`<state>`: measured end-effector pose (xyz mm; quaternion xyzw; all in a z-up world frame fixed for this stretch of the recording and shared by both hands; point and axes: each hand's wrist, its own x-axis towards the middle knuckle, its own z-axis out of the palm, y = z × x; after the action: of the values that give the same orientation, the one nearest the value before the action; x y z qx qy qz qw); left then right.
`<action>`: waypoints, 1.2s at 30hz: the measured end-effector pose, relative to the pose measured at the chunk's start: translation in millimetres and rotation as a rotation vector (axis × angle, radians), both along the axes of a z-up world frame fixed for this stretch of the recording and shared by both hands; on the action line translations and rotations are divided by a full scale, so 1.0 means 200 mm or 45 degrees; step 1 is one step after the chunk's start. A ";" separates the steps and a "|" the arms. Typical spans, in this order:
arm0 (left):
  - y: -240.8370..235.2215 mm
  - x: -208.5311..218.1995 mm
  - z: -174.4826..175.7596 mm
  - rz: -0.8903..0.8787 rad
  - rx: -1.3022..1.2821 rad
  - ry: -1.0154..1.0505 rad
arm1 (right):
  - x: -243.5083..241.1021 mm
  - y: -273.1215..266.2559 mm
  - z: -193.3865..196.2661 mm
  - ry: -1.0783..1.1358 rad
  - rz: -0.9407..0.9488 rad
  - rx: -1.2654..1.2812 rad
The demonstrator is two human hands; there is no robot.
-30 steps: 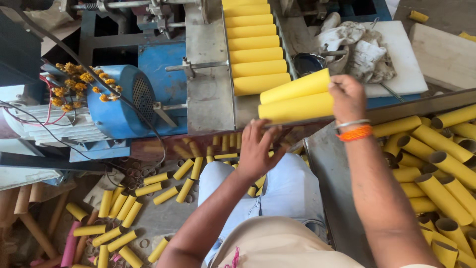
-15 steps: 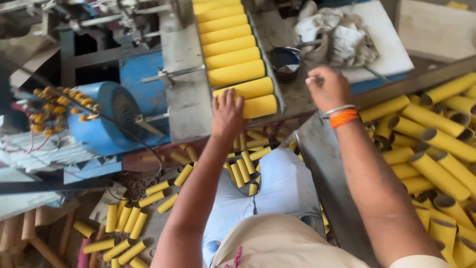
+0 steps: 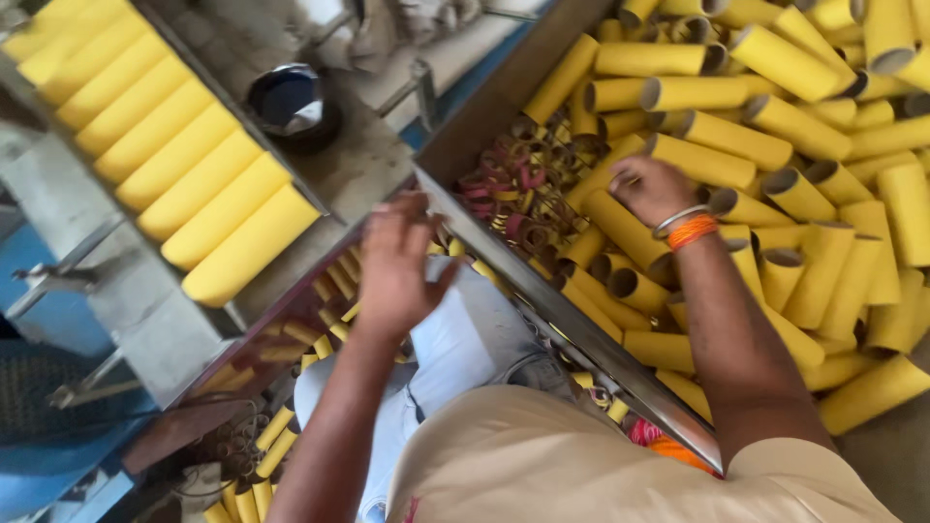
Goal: The person repeatedly picks up yellow cylindrical objects from a large pile and places them onto a moving conveyor belt. The action is continuous and repetitive, with the person using both hands to handle the cylinders.
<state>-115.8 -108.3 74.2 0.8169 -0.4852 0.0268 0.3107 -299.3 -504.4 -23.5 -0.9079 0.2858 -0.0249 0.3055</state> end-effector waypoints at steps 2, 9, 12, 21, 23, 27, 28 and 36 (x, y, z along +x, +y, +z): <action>-0.19 -0.11 -0.02 -0.230 -0.012 0.071 | -0.06 0.02 -0.14 0.103 0.167 0.079; -0.40 -0.23 -0.07 -0.381 0.146 0.011 | 0.08 0.14 -0.33 0.670 0.581 -0.253; -0.37 -0.23 -0.09 -0.412 0.089 0.061 | 0.14 0.24 -0.36 0.965 0.806 -0.060; -0.38 -0.23 -0.14 -0.410 0.079 0.018 | -0.14 0.33 -0.51 1.240 0.804 -0.343; -0.38 -0.23 -0.16 -0.414 0.075 0.023 | -0.16 0.35 -0.50 1.236 0.773 -0.423; -0.40 -0.24 -0.19 -0.398 -0.025 -0.046 | -0.06 0.25 -0.24 1.080 0.969 -0.428; -0.40 -0.24 -0.19 -0.408 -0.023 0.041 | -0.06 0.19 -0.10 0.749 0.903 -0.378; -0.06 -0.18 0.00 -0.052 -0.402 0.225 | 0.12 0.16 0.94 -0.725 0.390 0.571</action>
<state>-152.4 -119.6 74.4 0.7471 -0.4623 0.0245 0.4770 -275.4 -471.7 164.2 -0.8075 0.0493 -0.1670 0.5635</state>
